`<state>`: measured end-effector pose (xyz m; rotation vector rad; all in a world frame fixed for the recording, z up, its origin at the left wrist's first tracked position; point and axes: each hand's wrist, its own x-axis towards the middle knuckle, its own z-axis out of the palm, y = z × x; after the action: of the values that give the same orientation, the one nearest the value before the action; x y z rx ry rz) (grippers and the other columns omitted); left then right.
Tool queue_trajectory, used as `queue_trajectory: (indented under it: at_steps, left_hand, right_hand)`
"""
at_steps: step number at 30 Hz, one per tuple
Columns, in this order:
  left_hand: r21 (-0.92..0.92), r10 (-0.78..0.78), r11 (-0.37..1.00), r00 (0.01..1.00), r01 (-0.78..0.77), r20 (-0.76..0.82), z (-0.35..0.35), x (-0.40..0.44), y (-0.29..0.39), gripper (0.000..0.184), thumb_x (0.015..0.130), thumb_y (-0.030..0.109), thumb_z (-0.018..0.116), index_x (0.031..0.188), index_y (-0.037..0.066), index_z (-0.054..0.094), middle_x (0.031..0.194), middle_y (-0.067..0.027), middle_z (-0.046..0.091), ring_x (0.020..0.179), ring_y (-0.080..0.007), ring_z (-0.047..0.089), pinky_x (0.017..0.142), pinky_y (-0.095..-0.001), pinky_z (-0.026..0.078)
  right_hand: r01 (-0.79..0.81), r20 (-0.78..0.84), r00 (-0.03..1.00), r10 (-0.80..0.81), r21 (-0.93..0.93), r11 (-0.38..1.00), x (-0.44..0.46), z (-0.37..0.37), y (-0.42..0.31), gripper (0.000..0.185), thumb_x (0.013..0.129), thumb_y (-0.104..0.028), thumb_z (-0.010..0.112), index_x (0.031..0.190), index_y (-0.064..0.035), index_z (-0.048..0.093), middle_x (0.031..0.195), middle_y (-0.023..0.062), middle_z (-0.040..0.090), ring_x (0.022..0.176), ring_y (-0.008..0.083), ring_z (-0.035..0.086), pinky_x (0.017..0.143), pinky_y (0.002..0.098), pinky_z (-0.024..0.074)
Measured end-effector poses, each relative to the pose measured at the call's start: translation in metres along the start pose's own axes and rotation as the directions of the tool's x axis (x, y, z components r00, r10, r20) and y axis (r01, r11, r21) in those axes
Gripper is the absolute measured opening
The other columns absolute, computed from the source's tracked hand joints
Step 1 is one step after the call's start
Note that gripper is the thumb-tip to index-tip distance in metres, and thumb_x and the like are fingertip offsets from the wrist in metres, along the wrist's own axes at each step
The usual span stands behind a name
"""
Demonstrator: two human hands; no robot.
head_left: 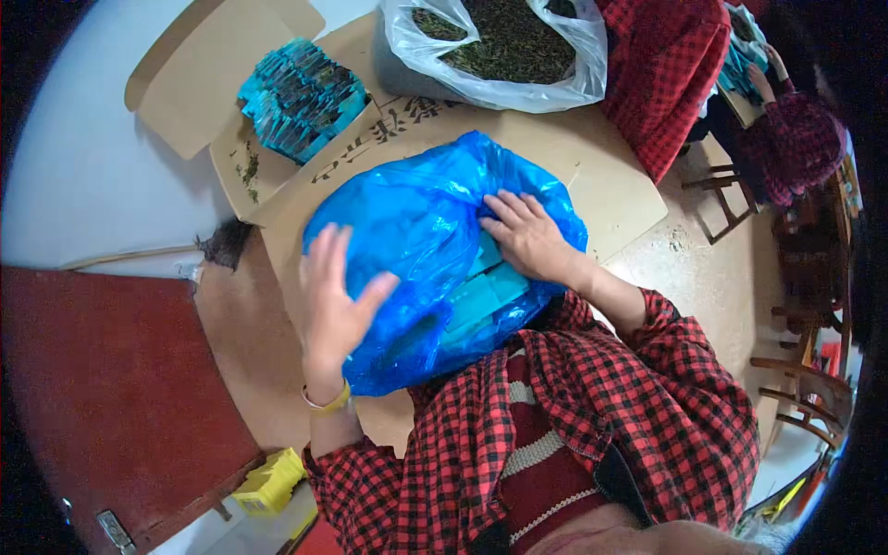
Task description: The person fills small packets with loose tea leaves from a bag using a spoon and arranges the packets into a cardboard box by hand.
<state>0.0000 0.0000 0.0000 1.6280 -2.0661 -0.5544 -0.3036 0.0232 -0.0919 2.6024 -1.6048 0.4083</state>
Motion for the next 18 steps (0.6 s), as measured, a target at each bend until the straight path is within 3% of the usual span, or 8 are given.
queue_trajectory:
  at_steps: [2, 4, 7, 9, 10, 12, 17, 18]
  left_hand:
    - [0.268, 0.235, 0.925, 0.959, -0.27, 0.156, -0.002, -0.011, 0.018, 0.054, 0.082, 0.031, 0.068, 0.128, 0.006, 0.055, 0.141, -0.0197, 0.044, 0.135, -0.0337, 0.036, 0.112, -0.0518, 0.021]
    - [0.324, 0.285, 0.897, 0.954, -0.3, 0.094, 0.021, 0.018, -0.003, 0.047, 0.083, 0.028, 0.068, 0.122, 0.005, 0.058, 0.135, -0.0195, 0.049, 0.13, -0.0346, 0.041, 0.11, -0.0498, 0.025]
    - [0.409, 0.312, 0.851, 0.944, -0.329, 0.11, 0.02, 0.027, -0.036, 0.034, 0.083, 0.022, 0.066, 0.111, 0.002, 0.064, 0.123, -0.0191, 0.059, 0.121, -0.0365, 0.05, 0.106, -0.0459, 0.034]
    - [0.039, 0.14, 0.989, 0.99, -0.14, -0.008, 0.009, 0.035, -0.049, 0.022, 0.086, 0.015, 0.062, 0.103, 0.001, 0.066, 0.112, -0.0166, 0.065, 0.112, -0.0317, 0.057, 0.098, -0.0395, 0.042]
    - [0.042, 0.129, 0.991, 0.992, -0.129, 0.002, 0.003, 0.038, -0.049, 0.022, 0.086, 0.015, 0.062, 0.103, 0.001, 0.066, 0.112, -0.0166, 0.065, 0.112, -0.0317, 0.057, 0.098, -0.0395, 0.042]
    - [-0.19, 0.039, 0.979, 0.981, -0.076, -0.189, -0.012, 0.045, -0.043, 0.021, 0.09, 0.013, 0.058, 0.105, 0.0, 0.065, 0.1, -0.0145, 0.068, 0.096, -0.0265, 0.064, 0.085, -0.0325, 0.048]
    - [-0.288, -0.111, 0.957, 0.94, 0.013, -0.324, -0.027, 0.068, -0.046, 0.022, 0.093, 0.015, 0.054, 0.105, -0.001, 0.064, 0.095, -0.0123, 0.068, 0.087, -0.0193, 0.064, 0.08, -0.0302, 0.048]
    - [-0.316, -0.118, 0.949, 0.932, 0.003, -0.343, -0.025, 0.071, -0.046, 0.023, 0.094, 0.016, 0.054, 0.105, -0.001, 0.064, 0.094, -0.0114, 0.068, 0.087, -0.0177, 0.063, 0.08, -0.0299, 0.048]
  right_hand:
    - [0.0, 0.006, 1.0, -0.001, 0.115, 0.993, -0.006, -0.005, -0.02, 0.043, 0.071, -0.011, 0.066, 0.114, -0.0112, 0.063, 0.132, 0.0161, 0.052, 0.122, 0.0342, 0.048, 0.105, 0.0482, 0.0361]
    - [0.032, -0.041, 0.999, -0.027, 0.127, 0.991, 0.015, -0.001, 0.004, 0.039, 0.071, -0.01, 0.065, 0.11, -0.0104, 0.064, 0.128, 0.0157, 0.056, 0.118, 0.0336, 0.052, 0.102, 0.0466, 0.0393]
    - [0.139, -0.032, 0.989, -0.144, 0.538, 0.832, 0.015, -0.003, 0.012, 0.039, 0.07, 0.003, 0.059, 0.108, -0.0066, 0.063, 0.118, 0.0153, 0.061, 0.108, 0.0331, 0.057, 0.094, 0.0428, 0.0454]
    - [0.139, -0.183, 0.982, -0.046, 0.539, 0.83, 0.033, -0.037, 0.022, 0.037, 0.07, 0.007, 0.054, 0.104, -0.0056, 0.065, 0.107, 0.015, 0.065, 0.099, 0.0343, 0.061, 0.087, 0.0407, 0.0496]
    - [0.104, -0.209, 0.978, 0.015, 0.548, 0.83, 0.042, -0.055, 0.029, 0.037, 0.07, 0.008, 0.054, 0.103, -0.0053, 0.065, 0.108, 0.0151, 0.064, 0.1, 0.0348, 0.06, 0.087, 0.0413, 0.0493]
    - [0.08, -0.313, 0.947, 0.07, 0.44, 0.894, 0.06, -0.085, 0.043, 0.037, 0.07, 0.009, 0.053, 0.102, -0.0051, 0.064, 0.108, 0.0147, 0.064, 0.1, 0.0345, 0.06, 0.088, 0.0418, 0.049]
    - [0.175, -0.593, 0.797, -0.113, 0.048, 0.983, 0.081, -0.136, 0.018, 0.034, 0.071, 0.007, 0.055, 0.101, -0.0052, 0.064, 0.107, 0.0141, 0.063, 0.1, 0.0328, 0.06, 0.087, 0.0417, 0.0494]
    - [0.337, -0.547, 0.82, -0.167, 0.227, 0.914, 0.076, -0.129, 0.009, 0.031, 0.071, 0.006, 0.055, 0.099, -0.005, 0.064, 0.108, 0.0126, 0.063, 0.099, 0.0313, 0.06, 0.084, 0.0393, 0.0497]
